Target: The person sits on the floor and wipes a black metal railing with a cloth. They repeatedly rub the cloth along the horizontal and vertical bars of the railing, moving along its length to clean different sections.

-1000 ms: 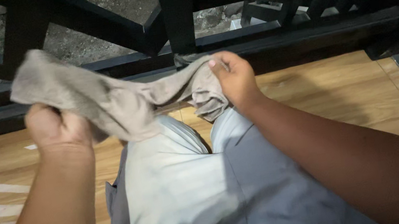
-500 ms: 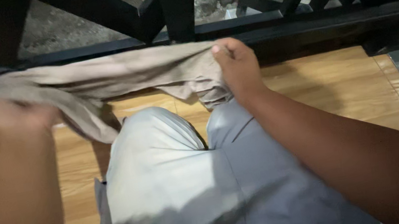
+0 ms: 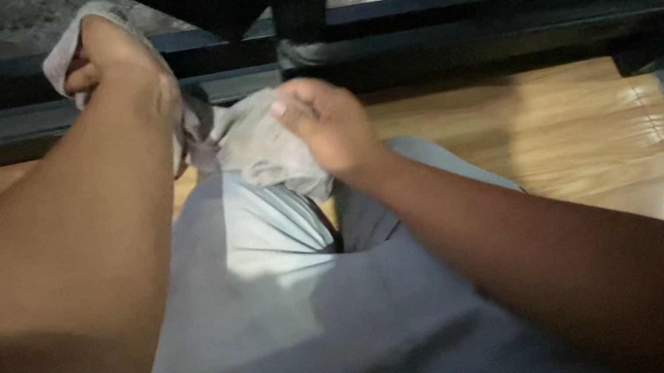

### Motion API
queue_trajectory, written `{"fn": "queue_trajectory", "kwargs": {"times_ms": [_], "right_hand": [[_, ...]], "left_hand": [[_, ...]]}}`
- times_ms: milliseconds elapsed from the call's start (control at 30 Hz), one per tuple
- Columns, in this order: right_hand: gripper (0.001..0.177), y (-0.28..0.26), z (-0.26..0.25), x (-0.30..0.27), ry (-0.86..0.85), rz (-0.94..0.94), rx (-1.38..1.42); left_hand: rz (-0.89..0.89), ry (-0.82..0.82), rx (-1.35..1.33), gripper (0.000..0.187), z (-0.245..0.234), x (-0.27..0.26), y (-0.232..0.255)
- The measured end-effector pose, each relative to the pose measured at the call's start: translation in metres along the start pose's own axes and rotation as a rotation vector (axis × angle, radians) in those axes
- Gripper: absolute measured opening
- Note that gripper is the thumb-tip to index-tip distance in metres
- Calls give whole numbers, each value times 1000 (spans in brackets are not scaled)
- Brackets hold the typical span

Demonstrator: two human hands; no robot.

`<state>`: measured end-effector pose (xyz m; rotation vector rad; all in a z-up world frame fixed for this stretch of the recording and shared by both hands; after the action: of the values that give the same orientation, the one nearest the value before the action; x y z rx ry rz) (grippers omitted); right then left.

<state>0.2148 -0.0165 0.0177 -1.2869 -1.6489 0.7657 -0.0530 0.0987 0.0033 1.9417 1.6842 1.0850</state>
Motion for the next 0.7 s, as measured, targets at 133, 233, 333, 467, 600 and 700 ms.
{"fn": "queue_trajectory", "kwargs": {"times_ms": [133, 233, 333, 467, 600, 700], "right_hand": [[24, 17, -36, 9, 202, 66, -140], [23, 22, -40, 5, 179, 164, -70], [23, 9, -33, 2, 128, 156, -60], [24, -4, -31, 2, 85, 162, -19], [24, -5, -40, -2, 118, 204, -61], [23, 0, -47, -4, 140, 222, -51]], "left_hand": [[82, -42, -14, 37, 20, -5, 33], [85, -62, -2, 37, 32, -7, 37], [44, -54, 46, 38, 23, 11, 25], [-77, -2, 109, 39, -15, 28, -21], [-148, 28, 127, 39, -31, 35, -44], [-138, 44, 114, 40, -32, 30, -42]]}}
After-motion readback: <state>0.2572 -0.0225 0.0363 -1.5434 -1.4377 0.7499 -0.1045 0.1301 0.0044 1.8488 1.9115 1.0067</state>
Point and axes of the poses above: each hand's wrist, its own x-axis towards the middle knuckle, its own z-axis out of the palm, y = z × x, the point moved 9 cm from there along x, towards the middle knuckle, and after that the axes turned 15 degrees about -x, right-handed, at the moved point
